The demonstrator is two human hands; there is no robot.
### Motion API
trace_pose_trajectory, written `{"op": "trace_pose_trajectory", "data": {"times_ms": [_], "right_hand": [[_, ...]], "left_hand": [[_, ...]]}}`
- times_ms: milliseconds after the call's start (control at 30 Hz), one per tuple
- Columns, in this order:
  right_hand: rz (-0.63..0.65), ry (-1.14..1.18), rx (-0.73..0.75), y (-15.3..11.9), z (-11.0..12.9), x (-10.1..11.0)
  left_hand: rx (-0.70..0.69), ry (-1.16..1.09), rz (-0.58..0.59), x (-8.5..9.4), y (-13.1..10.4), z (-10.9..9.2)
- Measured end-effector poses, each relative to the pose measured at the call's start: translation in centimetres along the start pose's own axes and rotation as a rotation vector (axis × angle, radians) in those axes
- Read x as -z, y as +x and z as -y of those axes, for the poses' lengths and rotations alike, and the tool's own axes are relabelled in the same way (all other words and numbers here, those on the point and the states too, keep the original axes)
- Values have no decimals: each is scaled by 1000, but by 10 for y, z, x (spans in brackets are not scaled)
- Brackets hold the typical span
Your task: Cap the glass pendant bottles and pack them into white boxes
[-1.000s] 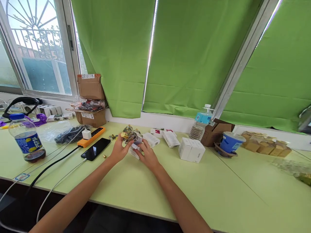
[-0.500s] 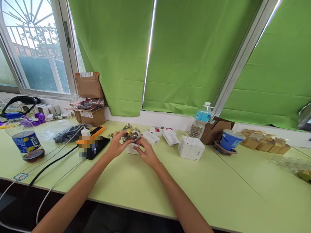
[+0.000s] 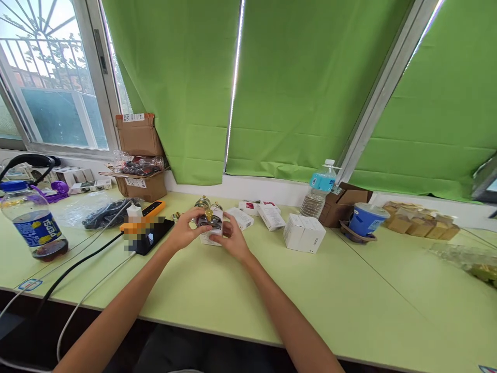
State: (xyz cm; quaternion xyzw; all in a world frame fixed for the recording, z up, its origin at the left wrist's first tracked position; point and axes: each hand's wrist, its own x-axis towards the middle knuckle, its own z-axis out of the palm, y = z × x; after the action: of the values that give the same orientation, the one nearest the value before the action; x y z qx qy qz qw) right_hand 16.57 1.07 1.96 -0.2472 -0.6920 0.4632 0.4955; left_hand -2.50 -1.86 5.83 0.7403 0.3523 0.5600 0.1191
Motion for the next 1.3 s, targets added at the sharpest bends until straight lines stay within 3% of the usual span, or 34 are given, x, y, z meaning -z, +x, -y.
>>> {"op": "trace_pose_trajectory", "data": {"times_ms": [133,767,1067,1300], "right_hand": [[33,-41,-51,0,-8,-6],[-35,-137,17,1,-9,-9],[-31,-171,51,0,-1,-10],[-30,-207,65,-1,0,-11]], "left_hand": [[-55,56,15,-2,0,0],[-141,252,151,8,0,-5],[-148,312,50,0,5,-26],[-148,280,15,-4,5,-20]]}}
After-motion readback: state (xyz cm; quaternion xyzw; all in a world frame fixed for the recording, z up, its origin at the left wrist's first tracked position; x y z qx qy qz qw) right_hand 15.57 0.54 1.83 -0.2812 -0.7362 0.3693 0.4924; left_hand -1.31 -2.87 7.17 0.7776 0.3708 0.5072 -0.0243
